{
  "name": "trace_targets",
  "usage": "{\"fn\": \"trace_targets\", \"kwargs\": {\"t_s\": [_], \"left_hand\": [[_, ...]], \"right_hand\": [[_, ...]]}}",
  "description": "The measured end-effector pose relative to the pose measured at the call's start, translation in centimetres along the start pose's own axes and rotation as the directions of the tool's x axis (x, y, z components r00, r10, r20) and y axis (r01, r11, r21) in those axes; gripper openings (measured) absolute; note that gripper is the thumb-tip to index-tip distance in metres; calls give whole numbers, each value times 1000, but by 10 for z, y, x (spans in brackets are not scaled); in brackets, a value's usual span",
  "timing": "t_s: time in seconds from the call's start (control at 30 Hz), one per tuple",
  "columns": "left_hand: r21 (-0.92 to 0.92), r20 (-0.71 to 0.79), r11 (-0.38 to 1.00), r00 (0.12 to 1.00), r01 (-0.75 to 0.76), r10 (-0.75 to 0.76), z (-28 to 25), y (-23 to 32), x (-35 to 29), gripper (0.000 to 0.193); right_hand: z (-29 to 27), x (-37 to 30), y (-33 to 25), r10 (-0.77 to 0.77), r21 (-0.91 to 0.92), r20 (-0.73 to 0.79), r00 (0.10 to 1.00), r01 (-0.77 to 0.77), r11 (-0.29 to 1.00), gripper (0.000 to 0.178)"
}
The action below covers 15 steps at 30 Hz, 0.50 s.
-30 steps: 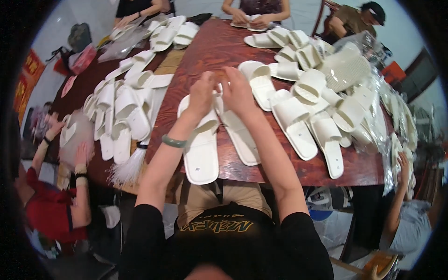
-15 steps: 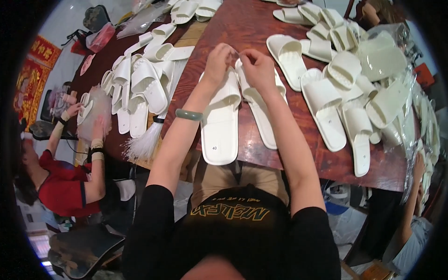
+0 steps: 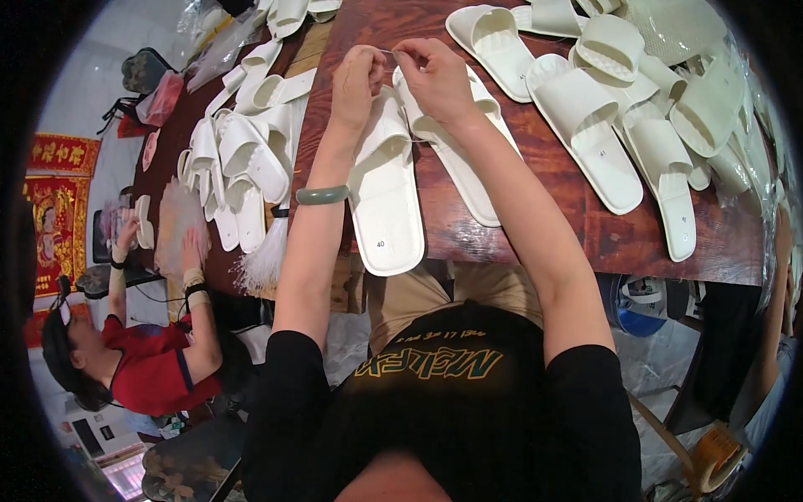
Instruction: Hand-sewing or thread-finishing the upper component of white slip-on shoes.
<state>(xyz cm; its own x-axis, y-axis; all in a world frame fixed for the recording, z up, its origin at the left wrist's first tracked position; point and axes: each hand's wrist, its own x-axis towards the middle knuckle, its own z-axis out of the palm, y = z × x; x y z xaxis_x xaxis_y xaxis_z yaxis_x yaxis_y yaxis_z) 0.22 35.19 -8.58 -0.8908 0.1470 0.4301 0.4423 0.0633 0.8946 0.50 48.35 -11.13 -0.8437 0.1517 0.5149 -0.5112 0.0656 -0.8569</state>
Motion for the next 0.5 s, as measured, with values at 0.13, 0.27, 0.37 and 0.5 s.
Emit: {"fn": "trace_targets", "kwargs": {"t_s": [0.13,0.27,0.37,0.5], "left_hand": [[44,51,999,999,1,-3,-3,2,0,22],[-26,68,996,994,88,-86,-5,-1,1,23],[17,48,998,997,54,-55,-4,-2,0,25],[153,55,983,994,-100,93,-2,-4,0,26]], "right_hand": [[-1,1,1,-45,-79,-6,999,44,996,16],[0,0,-3,-10,-48,20,1000,11,999,17],[0,0,-4,-16,-72,25,1000,17,997,16],[0,-1,-4,-20,-54,7,1000,21,998,16]]}}
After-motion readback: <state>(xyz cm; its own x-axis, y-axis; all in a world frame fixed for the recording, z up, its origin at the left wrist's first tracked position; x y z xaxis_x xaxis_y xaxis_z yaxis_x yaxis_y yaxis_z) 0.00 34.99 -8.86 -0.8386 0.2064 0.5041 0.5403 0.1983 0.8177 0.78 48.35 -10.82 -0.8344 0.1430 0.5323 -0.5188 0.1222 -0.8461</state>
